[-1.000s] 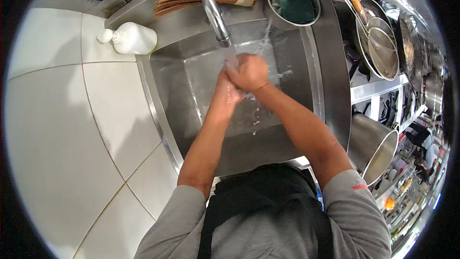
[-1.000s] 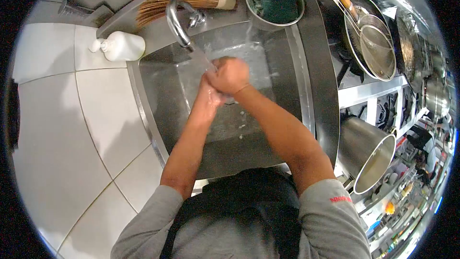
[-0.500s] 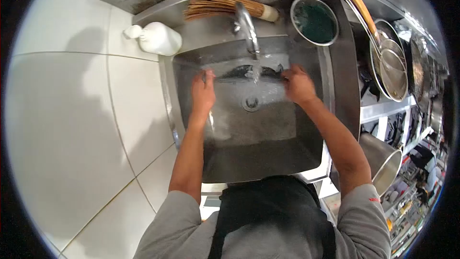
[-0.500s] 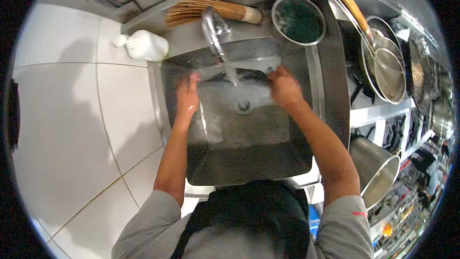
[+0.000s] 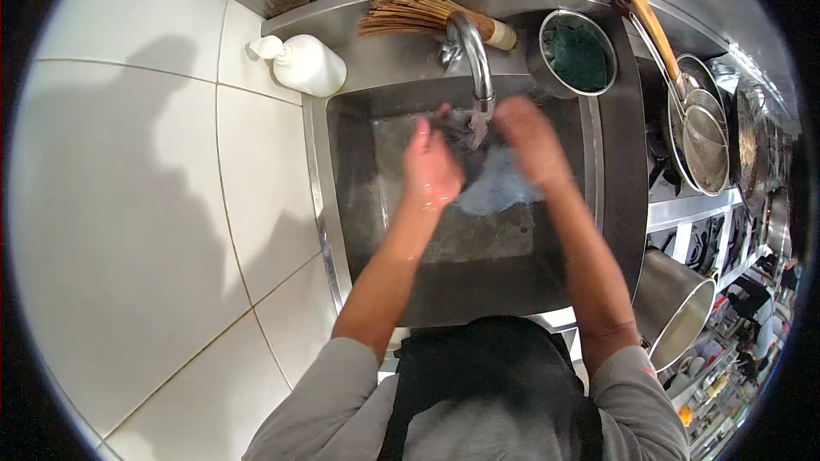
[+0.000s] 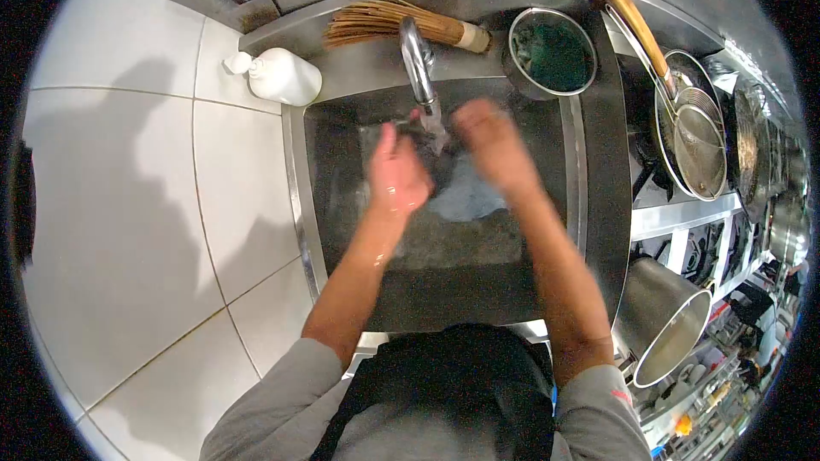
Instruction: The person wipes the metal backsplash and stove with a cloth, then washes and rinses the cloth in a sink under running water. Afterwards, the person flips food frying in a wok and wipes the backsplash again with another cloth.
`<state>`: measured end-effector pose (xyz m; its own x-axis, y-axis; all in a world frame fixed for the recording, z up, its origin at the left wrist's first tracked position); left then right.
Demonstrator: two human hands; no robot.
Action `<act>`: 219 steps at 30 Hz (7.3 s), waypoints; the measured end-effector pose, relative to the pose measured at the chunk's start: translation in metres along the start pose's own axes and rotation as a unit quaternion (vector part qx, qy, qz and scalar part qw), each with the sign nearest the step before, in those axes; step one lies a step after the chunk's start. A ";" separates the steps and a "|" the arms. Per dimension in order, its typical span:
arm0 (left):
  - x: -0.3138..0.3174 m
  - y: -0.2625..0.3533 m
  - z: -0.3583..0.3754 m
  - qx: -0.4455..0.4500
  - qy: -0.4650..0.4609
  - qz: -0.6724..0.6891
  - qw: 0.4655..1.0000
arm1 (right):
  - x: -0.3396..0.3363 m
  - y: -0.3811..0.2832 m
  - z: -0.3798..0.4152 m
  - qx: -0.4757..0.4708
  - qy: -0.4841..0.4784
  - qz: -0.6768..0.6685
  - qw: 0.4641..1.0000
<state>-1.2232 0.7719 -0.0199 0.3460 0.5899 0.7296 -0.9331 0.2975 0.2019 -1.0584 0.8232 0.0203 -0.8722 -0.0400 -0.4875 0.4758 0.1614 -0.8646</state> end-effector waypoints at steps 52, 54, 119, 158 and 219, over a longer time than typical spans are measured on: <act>-0.078 -0.050 -0.076 -0.086 0.086 -0.103 0.987 | 0.065 -0.015 0.036 -0.019 0.115 0.111 0.987; -0.095 -0.053 -0.090 -0.165 0.001 -0.089 0.982 | 0.069 -0.038 0.051 -0.070 0.077 0.083 0.991; 0.061 0.012 -0.047 -0.133 0.109 -0.202 0.964 | 0.038 0.022 0.018 0.241 -0.011 -0.273 0.931; -0.058 -0.064 -0.074 -0.062 0.009 -0.087 0.994 | 0.058 0.003 0.024 -0.029 0.177 0.123 0.976; -0.043 -0.044 -0.068 -0.113 -0.027 -0.044 0.992 | 0.071 0.007 0.011 0.016 0.125 0.093 0.988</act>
<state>-1.1904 0.7851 -0.1045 0.4139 0.5149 0.7508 -0.8517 0.5102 0.1197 -1.1157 0.8103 -0.0222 -0.7687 0.2328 -0.5957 0.6297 0.1120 -0.7687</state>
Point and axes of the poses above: each hand's wrist, its own z-axis away from the middle knuckle, its own x-axis out of the palm, y = z × x, the point moved 5 cm from there along -z, towards the middle knuckle, and after that the axes turned 13 degrees about y, right-handed, at the moved point
